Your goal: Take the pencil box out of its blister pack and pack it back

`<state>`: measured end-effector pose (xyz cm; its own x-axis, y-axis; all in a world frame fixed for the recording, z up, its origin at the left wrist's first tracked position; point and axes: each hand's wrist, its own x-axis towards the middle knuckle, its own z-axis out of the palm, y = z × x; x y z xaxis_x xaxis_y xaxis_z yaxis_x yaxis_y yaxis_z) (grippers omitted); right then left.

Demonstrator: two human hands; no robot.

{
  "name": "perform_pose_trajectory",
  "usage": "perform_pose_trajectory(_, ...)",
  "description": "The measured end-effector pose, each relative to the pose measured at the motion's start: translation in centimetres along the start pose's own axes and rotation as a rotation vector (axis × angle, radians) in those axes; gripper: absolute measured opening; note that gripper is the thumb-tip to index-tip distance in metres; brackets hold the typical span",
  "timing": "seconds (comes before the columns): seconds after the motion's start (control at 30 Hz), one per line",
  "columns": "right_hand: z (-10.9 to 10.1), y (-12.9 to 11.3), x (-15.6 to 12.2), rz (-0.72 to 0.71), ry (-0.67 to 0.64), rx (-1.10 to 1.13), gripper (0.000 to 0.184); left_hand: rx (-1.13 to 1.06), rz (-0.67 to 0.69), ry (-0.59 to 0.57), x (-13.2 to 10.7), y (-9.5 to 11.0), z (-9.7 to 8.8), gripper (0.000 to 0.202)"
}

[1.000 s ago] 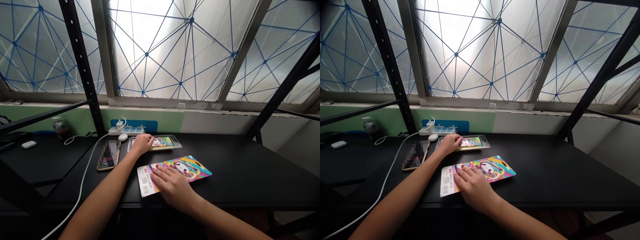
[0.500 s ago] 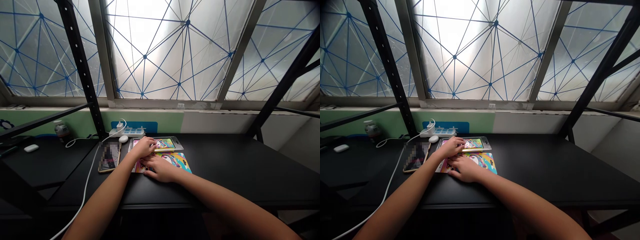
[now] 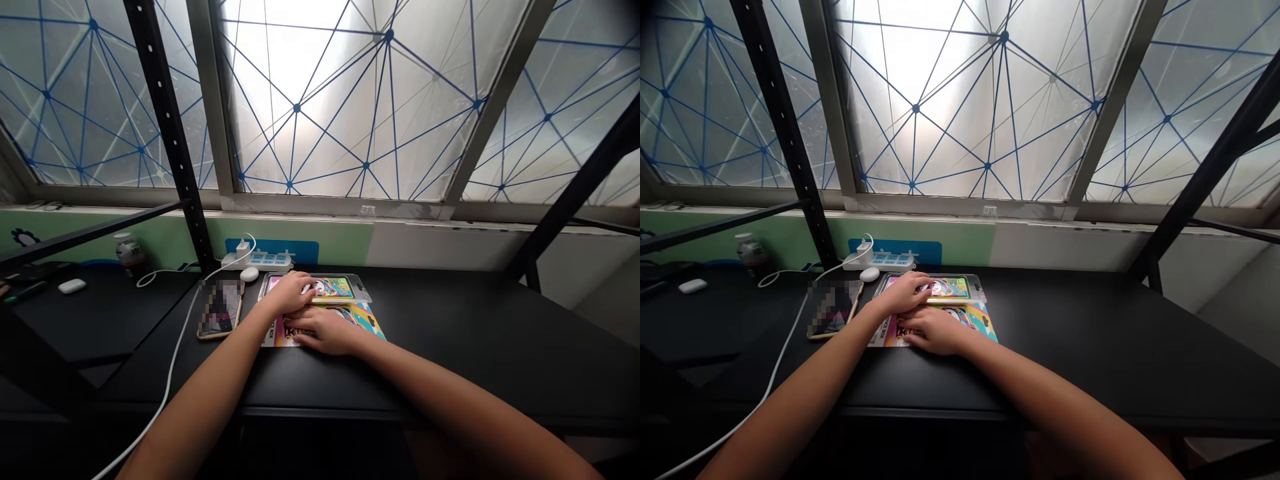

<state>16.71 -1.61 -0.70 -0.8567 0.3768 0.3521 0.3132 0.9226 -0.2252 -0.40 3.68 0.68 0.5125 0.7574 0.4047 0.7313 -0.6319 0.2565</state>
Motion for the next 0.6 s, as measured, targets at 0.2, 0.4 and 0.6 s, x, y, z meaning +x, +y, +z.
perform_pose_trajectory(0.2, -2.7, 3.5, -0.6, 0.297, 0.221, -0.154, 0.033, 0.047, -0.082, -0.013, -0.1, -0.2, -0.9, 0.040)
perform_pose_trajectory(0.4, -7.1, 9.8, -3.1, 0.549, 0.061, -0.178, 0.042, 0.092, -0.170, -0.054, -0.4, -1.3, -2.2, 0.048)
perform_pose_trajectory(0.6, -8.4, 12.4, -1.9, 0.601, -0.165, -0.136, 0.060, 0.087, -0.196, -0.075, -0.4, -2.0, -2.1, 0.054)
